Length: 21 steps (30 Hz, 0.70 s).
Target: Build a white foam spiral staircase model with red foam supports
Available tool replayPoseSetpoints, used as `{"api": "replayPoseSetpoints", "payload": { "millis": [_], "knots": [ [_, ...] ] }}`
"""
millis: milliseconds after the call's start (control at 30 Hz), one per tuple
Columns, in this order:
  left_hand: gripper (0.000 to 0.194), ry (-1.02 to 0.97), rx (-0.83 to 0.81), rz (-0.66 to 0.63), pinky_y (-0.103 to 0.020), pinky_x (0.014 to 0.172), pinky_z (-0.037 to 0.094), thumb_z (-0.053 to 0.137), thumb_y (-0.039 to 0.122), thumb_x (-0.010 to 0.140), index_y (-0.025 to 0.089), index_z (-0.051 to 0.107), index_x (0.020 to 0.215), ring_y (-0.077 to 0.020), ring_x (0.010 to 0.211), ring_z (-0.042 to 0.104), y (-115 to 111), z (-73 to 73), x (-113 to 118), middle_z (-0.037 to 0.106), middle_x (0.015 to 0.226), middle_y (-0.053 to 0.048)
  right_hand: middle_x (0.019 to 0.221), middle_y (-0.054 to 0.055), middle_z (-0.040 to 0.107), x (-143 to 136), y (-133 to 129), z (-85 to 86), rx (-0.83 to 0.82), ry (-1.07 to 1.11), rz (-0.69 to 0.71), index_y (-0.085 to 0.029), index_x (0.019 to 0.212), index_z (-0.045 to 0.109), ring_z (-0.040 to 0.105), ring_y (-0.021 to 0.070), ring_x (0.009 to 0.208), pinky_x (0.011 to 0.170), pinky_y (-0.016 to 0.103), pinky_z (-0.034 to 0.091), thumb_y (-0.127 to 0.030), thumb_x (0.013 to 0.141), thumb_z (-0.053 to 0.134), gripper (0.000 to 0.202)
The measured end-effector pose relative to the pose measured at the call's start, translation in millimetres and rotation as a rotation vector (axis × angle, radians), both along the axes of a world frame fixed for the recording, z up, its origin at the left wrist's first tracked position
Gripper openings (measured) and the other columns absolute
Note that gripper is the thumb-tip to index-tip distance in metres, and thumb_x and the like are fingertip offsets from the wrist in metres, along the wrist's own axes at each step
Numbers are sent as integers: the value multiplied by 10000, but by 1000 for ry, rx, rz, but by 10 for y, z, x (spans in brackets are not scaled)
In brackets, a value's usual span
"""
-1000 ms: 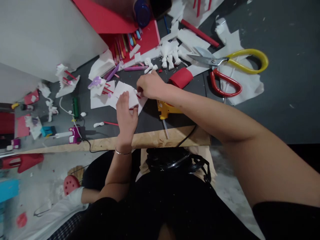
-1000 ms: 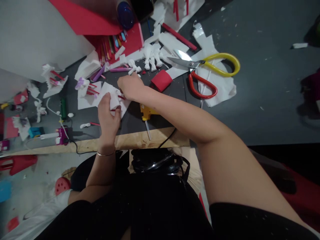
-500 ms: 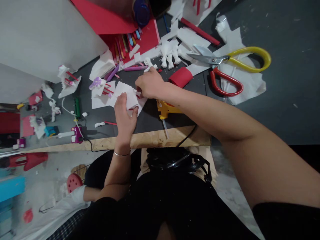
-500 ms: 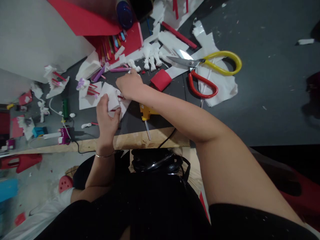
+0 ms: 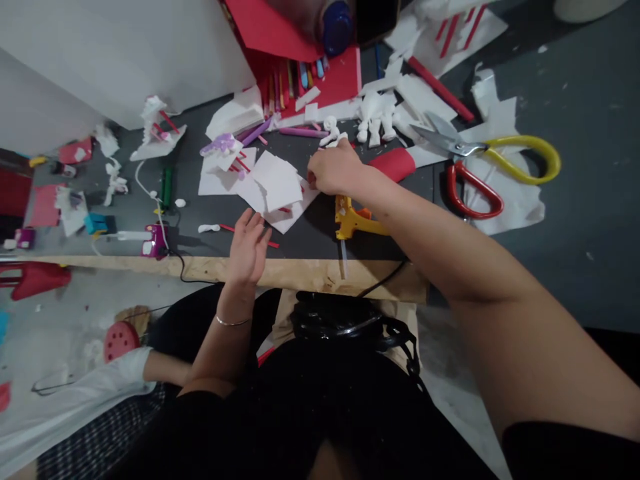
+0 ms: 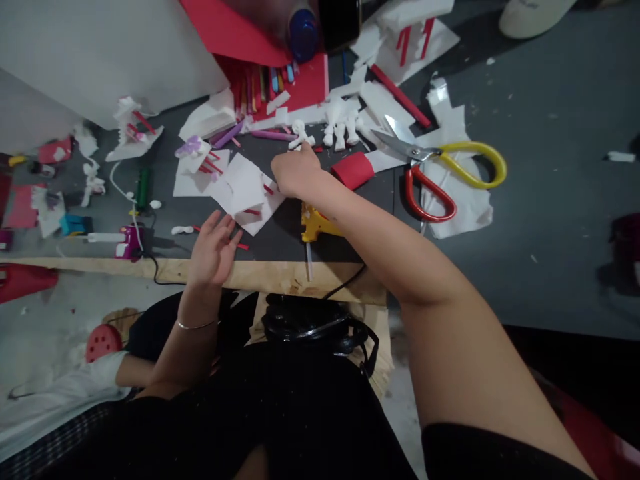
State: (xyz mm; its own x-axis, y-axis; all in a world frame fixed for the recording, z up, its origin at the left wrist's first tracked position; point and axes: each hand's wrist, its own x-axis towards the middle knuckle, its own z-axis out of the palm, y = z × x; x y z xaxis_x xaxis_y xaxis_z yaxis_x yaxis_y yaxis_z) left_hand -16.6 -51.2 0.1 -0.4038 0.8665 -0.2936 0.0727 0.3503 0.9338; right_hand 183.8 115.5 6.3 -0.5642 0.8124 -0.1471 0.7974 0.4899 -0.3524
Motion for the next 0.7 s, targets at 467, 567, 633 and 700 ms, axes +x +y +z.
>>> {"api": "replayPoseSetpoints", "payload": {
  "millis": [467,567,633,700],
  "knots": [
    [433,-60,77,-46,-466,1153,545,677,323,888,216,629,1305,-285,1384,602,7,-212,165,605,1472,-169,1136,171,791,65,43,-21,42,-76,-61,-190,993,815,699,391,1100,1030,600,397,-143,816,582,297],
    [421,-75,88,-59,-457,1139,550,679,341,897,227,635,1300,-273,1350,615,1,-223,197,626,1420,-148,1194,148,792,94,58,-4,24,-64,-74,-220,1022,813,700,372,1102,1024,577,408,-142,824,574,320],
    [400,-96,89,-38,-452,1144,546,673,318,897,227,637,1285,-266,1341,619,1,-209,227,625,1410,-142,1208,115,795,110,78,7,0,-49,-76,-246,1058,810,699,347,1098,1031,566,411,-157,844,566,336],
    [384,-121,86,-17,-451,1147,542,668,288,892,225,633,1269,-263,1336,622,3,-189,265,615,1415,-143,1211,95,793,122,100,19,-28,-45,-85,-252,1085,805,697,329,1106,1047,556,406,-152,857,552,355]
  ]
}}
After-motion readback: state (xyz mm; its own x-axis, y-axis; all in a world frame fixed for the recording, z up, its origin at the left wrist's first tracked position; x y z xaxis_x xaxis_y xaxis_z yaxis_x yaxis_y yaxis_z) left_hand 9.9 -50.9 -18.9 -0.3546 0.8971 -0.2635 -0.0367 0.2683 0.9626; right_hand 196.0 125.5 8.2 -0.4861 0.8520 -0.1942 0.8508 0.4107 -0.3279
